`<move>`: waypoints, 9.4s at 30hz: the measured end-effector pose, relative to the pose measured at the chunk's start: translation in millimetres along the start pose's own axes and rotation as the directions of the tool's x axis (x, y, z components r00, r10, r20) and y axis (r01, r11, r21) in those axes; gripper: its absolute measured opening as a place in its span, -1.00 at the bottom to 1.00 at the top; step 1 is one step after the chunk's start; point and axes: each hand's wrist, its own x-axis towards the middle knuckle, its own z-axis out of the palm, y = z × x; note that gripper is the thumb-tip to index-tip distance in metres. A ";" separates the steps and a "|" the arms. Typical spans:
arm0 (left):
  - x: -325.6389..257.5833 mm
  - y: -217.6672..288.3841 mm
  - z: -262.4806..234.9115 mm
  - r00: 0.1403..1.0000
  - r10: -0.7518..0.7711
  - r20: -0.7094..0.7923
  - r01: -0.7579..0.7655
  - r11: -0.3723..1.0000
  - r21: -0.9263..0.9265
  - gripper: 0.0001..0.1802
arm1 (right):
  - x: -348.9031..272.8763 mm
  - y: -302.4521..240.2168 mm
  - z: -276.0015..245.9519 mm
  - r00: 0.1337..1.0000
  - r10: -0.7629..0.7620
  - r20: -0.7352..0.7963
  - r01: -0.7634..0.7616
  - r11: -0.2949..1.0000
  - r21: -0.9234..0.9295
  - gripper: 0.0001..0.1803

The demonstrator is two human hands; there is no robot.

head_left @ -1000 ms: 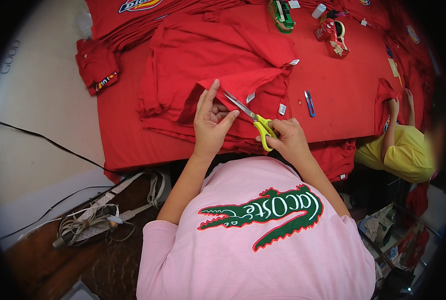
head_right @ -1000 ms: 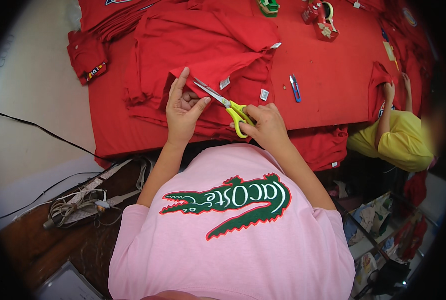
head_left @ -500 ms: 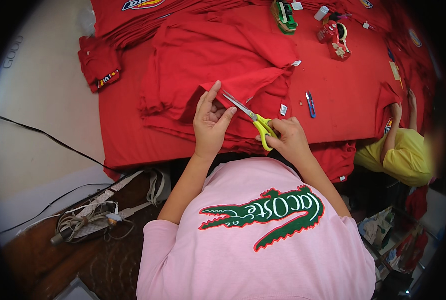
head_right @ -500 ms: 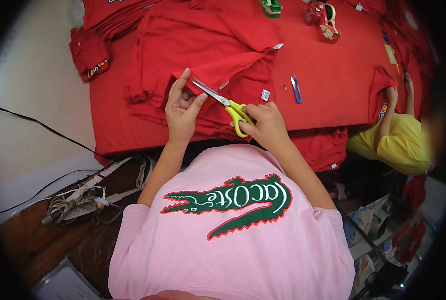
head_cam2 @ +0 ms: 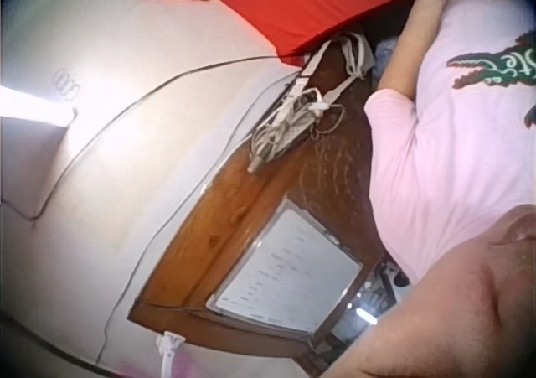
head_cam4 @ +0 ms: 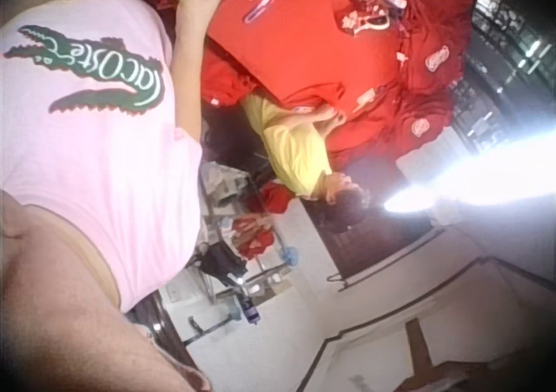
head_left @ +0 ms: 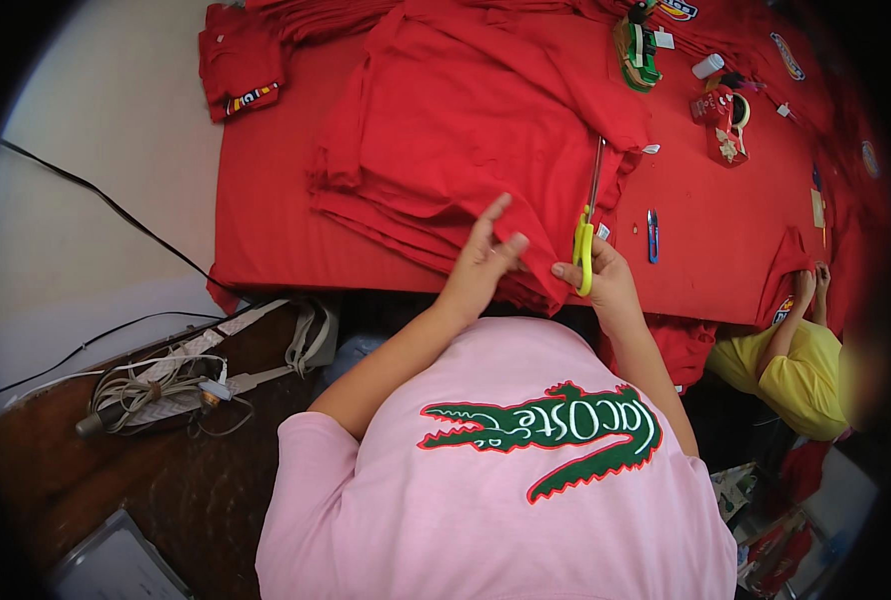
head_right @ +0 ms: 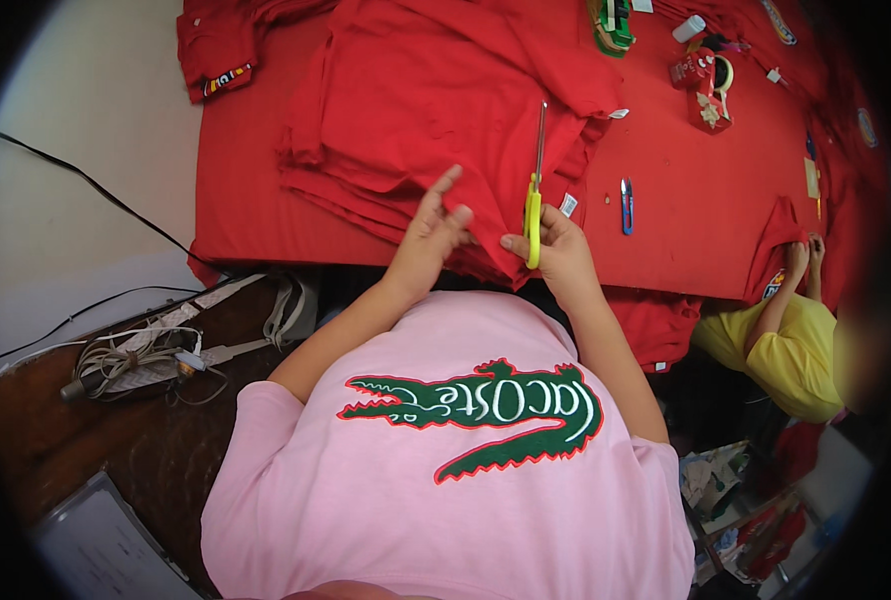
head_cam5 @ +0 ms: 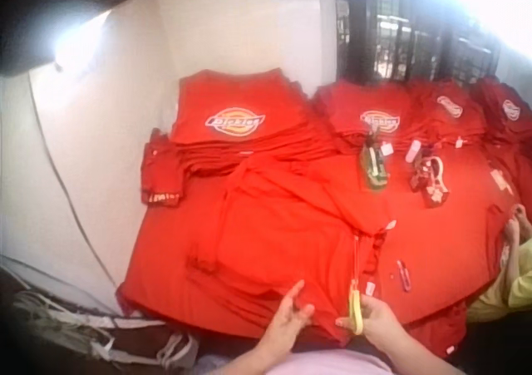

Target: The person uses yellow-handled scissors to cut tags off a stack of red Dickies shirts on a table. The person repeatedly picks up shirts, cuts the tags, and places them back on the pile. Another person in a yellow shirt is visible in the background folding shirts.

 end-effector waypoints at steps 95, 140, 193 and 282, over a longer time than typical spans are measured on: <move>-10.1 55.5 -46.9 0.801 0.574 -0.173 -0.427 0.749 0.507 -0.06 | 31.9 -17.0 57.6 0.745 -0.489 0.454 0.583 0.146 -0.799 -0.47; 6.4 71.4 -63.6 0.751 0.593 -0.289 -0.512 0.800 0.312 -0.22 | 59.0 -14.2 78.2 0.837 -0.368 0.406 0.520 0.303 -0.798 -0.62; 13.1 87.8 -95.3 0.754 0.605 -0.255 -0.465 0.766 0.443 -0.07 | 89.7 -37.8 109.5 0.721 -0.467 0.513 0.641 0.167 -0.749 -0.46; 28.1 103.2 -93.4 0.679 0.669 -0.302 -0.535 0.733 0.421 -0.15 | 111.7 -39.9 116.2 0.695 -0.476 0.539 0.661 0.130 -0.739 -0.51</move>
